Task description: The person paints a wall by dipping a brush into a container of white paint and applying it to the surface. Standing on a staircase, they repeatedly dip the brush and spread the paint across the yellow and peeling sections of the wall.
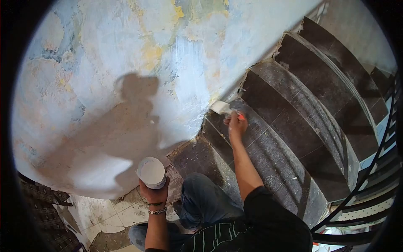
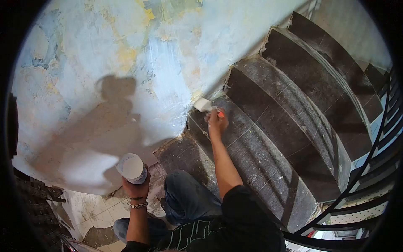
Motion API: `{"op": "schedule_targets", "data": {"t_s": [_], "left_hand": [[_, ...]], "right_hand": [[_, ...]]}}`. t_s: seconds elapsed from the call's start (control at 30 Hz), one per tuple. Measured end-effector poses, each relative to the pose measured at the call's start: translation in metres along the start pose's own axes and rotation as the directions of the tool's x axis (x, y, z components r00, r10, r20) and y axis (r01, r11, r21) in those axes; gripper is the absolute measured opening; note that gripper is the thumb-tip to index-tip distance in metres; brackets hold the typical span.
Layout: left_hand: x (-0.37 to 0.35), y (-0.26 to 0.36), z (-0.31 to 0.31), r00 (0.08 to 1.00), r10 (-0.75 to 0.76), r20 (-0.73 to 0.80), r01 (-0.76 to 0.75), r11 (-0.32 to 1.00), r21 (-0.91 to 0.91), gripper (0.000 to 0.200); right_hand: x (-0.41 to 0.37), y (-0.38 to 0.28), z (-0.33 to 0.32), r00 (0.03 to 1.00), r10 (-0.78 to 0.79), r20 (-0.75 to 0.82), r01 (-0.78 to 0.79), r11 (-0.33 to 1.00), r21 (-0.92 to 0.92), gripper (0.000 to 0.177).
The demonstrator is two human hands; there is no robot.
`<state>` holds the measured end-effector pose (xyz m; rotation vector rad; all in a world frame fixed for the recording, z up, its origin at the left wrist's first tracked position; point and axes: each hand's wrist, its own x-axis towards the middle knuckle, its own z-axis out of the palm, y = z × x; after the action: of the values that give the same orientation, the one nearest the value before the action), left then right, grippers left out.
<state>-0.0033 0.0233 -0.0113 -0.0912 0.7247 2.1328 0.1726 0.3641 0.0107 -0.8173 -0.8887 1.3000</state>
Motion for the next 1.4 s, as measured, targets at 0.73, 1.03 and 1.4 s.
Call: {"op": "schedule_targets", "data": {"t_s": [0.73, 1.03, 1.4], "left_hand": [[-0.008, 0.005, 0.007, 0.995, -0.049, 0.09, 0.057, 0.995, -0.085, 0.055], [-0.008, 0.001, 0.008, 0.996, -0.042, 0.073, 0.045, 0.998, -0.034, 0.054], [-0.01, 0.004, 0.012, 0.996, -0.039, 0.082, 0.043, 0.998, -0.04, 0.055]], "right_hand": [[-0.009, -0.041, 0.005, 0.951, -0.306, 0.052, 0.31, 0.928, -0.206, 0.025], [-0.046, 0.025, 0.011, 0.778, -0.491, 0.391, 0.627, 0.64, -0.444, 0.019], [0.001, 0.011, -0.047, 0.927, -0.307, 0.216, 0.371, 0.833, -0.41, 0.015]]}}
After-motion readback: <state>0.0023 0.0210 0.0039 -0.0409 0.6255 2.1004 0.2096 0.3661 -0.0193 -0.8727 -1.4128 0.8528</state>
